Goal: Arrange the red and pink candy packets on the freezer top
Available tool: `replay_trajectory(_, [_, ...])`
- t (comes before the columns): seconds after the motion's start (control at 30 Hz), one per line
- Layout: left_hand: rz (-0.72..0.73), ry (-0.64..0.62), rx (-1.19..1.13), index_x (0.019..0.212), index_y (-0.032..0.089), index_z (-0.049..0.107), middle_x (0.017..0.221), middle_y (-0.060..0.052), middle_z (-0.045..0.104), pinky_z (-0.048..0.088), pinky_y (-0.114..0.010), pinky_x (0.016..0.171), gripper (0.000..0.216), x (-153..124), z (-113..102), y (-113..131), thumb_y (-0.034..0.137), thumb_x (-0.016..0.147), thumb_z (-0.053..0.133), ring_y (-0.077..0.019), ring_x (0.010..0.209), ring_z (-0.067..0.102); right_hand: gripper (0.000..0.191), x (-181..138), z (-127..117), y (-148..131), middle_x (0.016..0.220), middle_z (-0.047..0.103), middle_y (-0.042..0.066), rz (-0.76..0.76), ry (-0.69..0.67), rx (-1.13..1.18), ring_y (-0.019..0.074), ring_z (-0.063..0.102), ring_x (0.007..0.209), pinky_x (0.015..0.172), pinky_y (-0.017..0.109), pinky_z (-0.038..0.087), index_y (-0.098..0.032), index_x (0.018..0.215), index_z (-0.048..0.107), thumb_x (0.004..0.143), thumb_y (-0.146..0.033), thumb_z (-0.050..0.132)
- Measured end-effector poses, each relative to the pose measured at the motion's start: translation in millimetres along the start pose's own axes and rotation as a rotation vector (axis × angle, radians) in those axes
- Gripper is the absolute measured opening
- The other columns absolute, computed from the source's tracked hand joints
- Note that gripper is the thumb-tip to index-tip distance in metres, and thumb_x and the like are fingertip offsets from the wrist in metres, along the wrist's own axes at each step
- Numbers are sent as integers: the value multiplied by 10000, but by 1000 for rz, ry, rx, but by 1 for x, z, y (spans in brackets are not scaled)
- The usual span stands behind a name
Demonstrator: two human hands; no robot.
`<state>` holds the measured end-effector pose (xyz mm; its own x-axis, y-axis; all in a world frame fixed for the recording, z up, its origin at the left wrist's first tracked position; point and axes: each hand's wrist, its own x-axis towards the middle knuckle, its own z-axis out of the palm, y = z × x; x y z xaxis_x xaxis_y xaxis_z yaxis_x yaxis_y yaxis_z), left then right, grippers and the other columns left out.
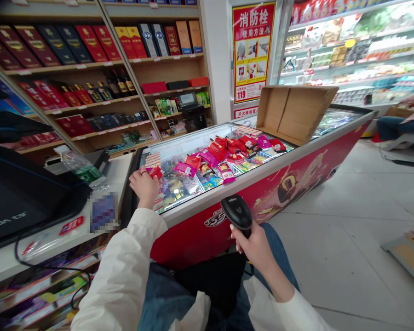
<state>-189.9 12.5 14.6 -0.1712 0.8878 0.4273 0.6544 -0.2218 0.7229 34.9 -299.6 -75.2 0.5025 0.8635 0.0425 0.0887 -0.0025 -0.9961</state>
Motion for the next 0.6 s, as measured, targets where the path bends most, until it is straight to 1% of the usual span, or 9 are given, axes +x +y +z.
replay_trajectory(0.07, [143, -77, 93, 1524, 141, 583, 1680, -242, 479, 252, -681, 1312, 612, -1, 11, 4, 45, 920, 569, -431, 1626, 324, 465, 1, 1, 0, 477, 602, -4, 2, -1, -5, 175, 584, 425, 495, 302, 498, -223, 736, 652, 916, -645, 732])
replay_trajectory(0.17, [421, -328, 297, 1594, 198, 545, 1728, -166, 469, 294, -595, 1319, 697, -1, 36, 15, 19, 921, 505, -359, 1636, 357, 472, 2, 2, 1, 478, 606, -1, 17, -4, -5, 182, 587, 424, 487, 307, 496, -226, 743, 650, 904, -660, 740])
replay_trajectory(0.23, [535, -450, 393, 1641, 233, 496, 1741, -127, 464, 277, -572, 1330, 756, -2, 52, 22, 14, 917, 494, -327, 1655, 338, 466, 3, 3, 2, 484, 613, 0, 25, -2, 3, 182, 589, 425, 483, 305, 496, -225, 756, 653, 896, -658, 751])
replay_trajectory(0.33, [548, -478, 410, 1617, 221, 538, 1645, -166, 572, 246, -587, 1333, 733, -3, 64, 31, 25, 911, 520, -349, 1611, 411, 456, 3, 3, 6, 478, 611, -3, 19, 2, 16, 177, 587, 419, 488, 301, 498, -221, 756, 655, 892, -643, 757])
replay_trajectory(0.37, [545, -477, 415, 1571, 201, 592, 1601, -193, 602, 241, -597, 1330, 684, -3, 64, 33, 37, 909, 536, -369, 1582, 445, 458, 3, 3, 8, 469, 605, -4, 17, 3, 18, 176, 582, 414, 486, 300, 496, -220, 746, 653, 890, -642, 758])
replay_trajectory(0.43, [538, -485, 422, 1399, 177, 728, 1525, -223, 638, 255, -591, 1319, 529, -3, 61, 36, 71, 899, 591, -399, 1523, 502, 464, 3, 4, 10, 453, 592, -6, 11, 3, 25, 173, 568, 401, 477, 301, 488, -221, 729, 646, 886, -644, 757])
replay_trajectory(0.47, [532, -496, 422, 1292, 174, 779, 1490, -225, 655, 277, -577, 1309, 445, -3, 58, 36, 86, 881, 630, -407, 1493, 529, 464, 3, 4, 10, 453, 591, -7, 8, -1, 31, 171, 564, 399, 474, 300, 484, -220, 729, 645, 887, -642, 755])
replay_trajectory(0.53, [504, -529, 417, 1108, 176, 815, 1387, -221, 712, 361, -547, 1258, 320, -4, 52, 36, 96, 816, 715, -419, 1404, 606, 455, 3, 5, 8, 465, 597, -8, 6, -18, 44, 166, 565, 405, 478, 295, 485, -217, 739, 648, 897, -631, 751])
replay_trajectory(0.6, [455, -558, 403, 1022, 180, 801, 1223, -211, 777, 456, -524, 1166, 290, -9, 46, 34, 95, 745, 783, -428, 1266, 696, 449, 2, 7, 5, 476, 603, -9, 13, -38, 60, 164, 571, 413, 481, 290, 489, -216, 743, 649, 902, -623, 749])
